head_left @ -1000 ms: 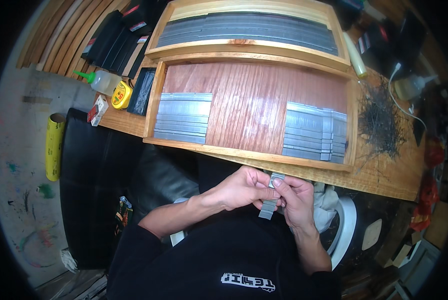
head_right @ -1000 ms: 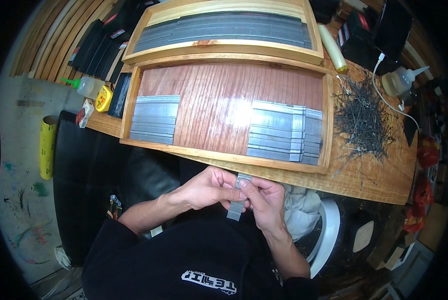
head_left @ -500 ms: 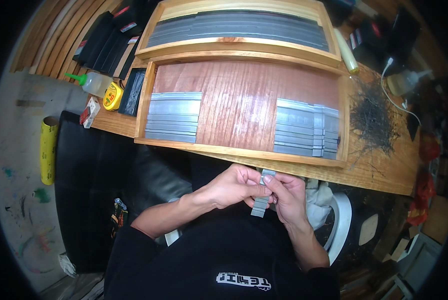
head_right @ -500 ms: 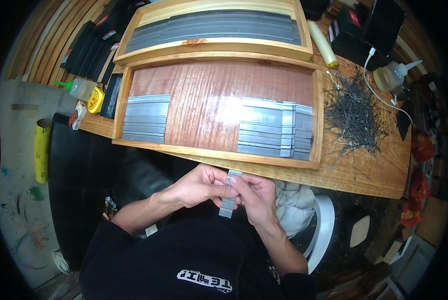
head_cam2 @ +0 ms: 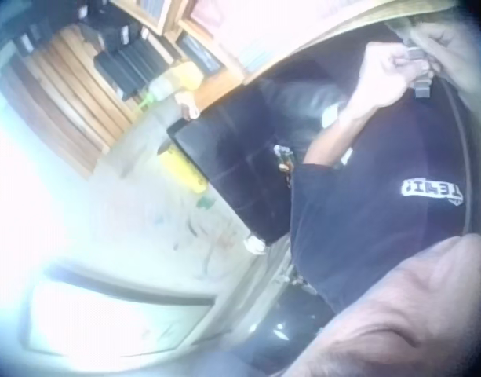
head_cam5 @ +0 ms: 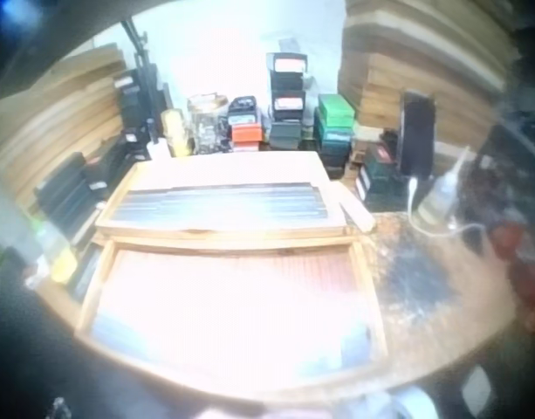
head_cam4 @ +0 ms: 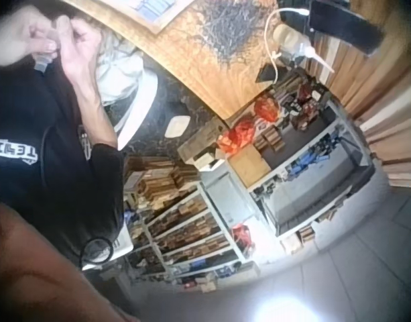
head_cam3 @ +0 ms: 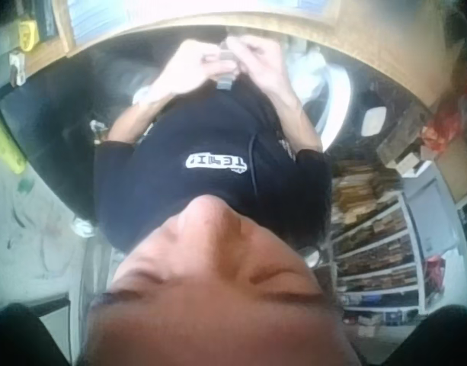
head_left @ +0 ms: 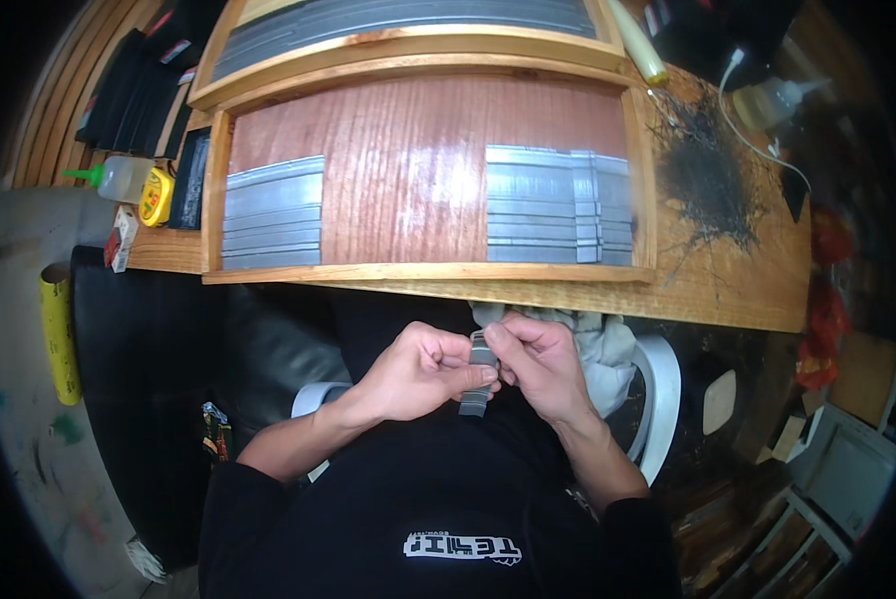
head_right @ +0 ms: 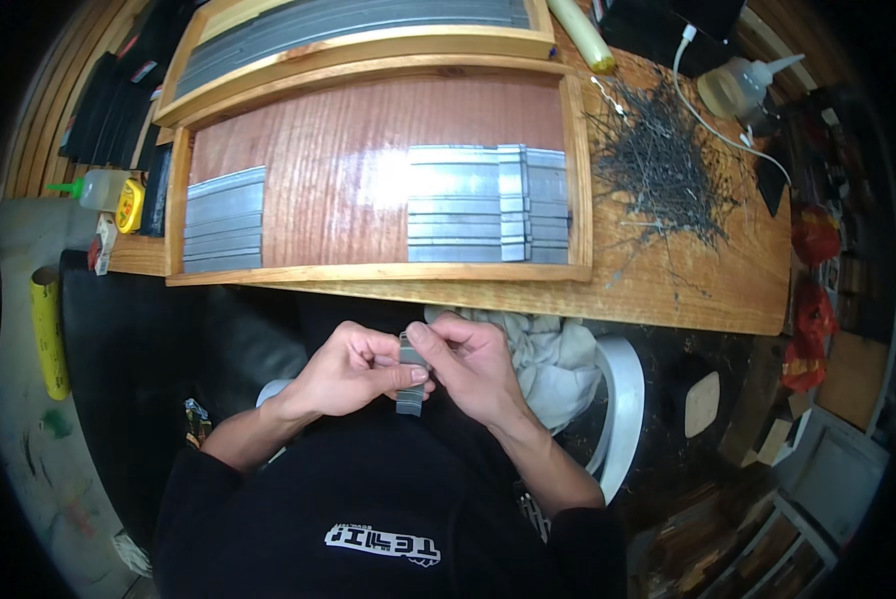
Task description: The person assembles small rectangular metal pieces by hand, aligning and joining them into a stack. They repeatedly pick up pieces from a wooden tray, fit them together, and place the assembled stack back into the tray.
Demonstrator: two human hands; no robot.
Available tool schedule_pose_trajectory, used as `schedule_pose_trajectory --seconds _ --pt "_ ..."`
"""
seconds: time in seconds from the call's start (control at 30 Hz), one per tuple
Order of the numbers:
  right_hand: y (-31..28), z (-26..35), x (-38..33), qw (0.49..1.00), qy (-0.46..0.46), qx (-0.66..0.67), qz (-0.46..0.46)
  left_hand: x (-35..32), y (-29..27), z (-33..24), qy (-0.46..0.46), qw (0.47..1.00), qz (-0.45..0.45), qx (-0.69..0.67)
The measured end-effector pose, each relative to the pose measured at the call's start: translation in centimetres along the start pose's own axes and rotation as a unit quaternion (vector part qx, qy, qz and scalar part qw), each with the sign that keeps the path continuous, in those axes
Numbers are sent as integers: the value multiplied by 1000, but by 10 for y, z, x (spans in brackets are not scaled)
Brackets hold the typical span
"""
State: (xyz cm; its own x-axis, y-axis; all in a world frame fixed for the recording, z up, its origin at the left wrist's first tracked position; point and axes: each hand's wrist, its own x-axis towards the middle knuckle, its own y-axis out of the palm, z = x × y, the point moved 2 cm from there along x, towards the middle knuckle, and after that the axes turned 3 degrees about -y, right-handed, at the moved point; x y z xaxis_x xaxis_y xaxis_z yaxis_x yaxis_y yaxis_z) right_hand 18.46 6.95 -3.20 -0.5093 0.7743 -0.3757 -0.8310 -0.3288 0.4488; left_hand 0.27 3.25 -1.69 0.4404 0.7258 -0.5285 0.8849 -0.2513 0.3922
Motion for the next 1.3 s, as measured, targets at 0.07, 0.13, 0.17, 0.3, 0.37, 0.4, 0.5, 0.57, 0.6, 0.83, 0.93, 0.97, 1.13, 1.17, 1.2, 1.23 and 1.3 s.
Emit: schedule_pose_trajectory --seconds 0.07,0.13,0.17,0.3,0.37,0.4,0.5,0.57,0.6,0.83,0.93,0.97,1.13,1.17,1.2,1.23,1.3 --pt "3 -2 -3 999 -23 -21 -13 -2 5 2 -14 1000 -6 11" --pt "7 -5 -3 999 -44 -17 -22 -3 6 4 -4 1000 -14 -18" --pt "7 -4 -5 999 -43 -12 -19 -3 6 5 -12 1000 -12 -24" --pt "6 -2 -6 1000 -4 12 19 -7 4 5 -35 998 -8 -52" --pt "4 -3 -7 999 28 22 35 -8 3 3 -45 997 -4 -64" --pt "5 -3 -7 999 24 22 33 -8 2 2 -49 997 -2 -67" --pt "7 -4 -8 999 17 14 31 -9 2 3 -48 996 -1 -81" --pt "8 -1 -9 999 18 0 35 -10 2 4 -41 996 -4 -84" --pt "8 1 -9 1000 6 -14 28 -10 1 4 -38 996 -6 -81" --pt "8 4 -12 997 -60 -57 -8 -12 3 2 -54 995 -12 -83" --pt "8 3 -12 996 -58 -65 -6 -13 3 2 -56 995 -13 -77" --pt "8 3 -12 996 -55 -63 -7 -13 4 2 -56 995 -12 -78" --pt "8 -1 -11 997 -58 -53 -10 -13 4 2 -60 995 -18 -76" --pt "8 -1 -11 997 -56 -52 -10 -14 4 2 -61 995 -16 -79" --pt "8 -2 -11 997 -58 -52 -10 -14 4 3 -62 995 -12 -81" --pt "7 -3 -11 997 -59 -53 -10 -14 4 3 -62 994 -9 -84" --pt "7 -3 -11 997 -61 -53 -7 -14 5 3 -61 994 -6 -87"
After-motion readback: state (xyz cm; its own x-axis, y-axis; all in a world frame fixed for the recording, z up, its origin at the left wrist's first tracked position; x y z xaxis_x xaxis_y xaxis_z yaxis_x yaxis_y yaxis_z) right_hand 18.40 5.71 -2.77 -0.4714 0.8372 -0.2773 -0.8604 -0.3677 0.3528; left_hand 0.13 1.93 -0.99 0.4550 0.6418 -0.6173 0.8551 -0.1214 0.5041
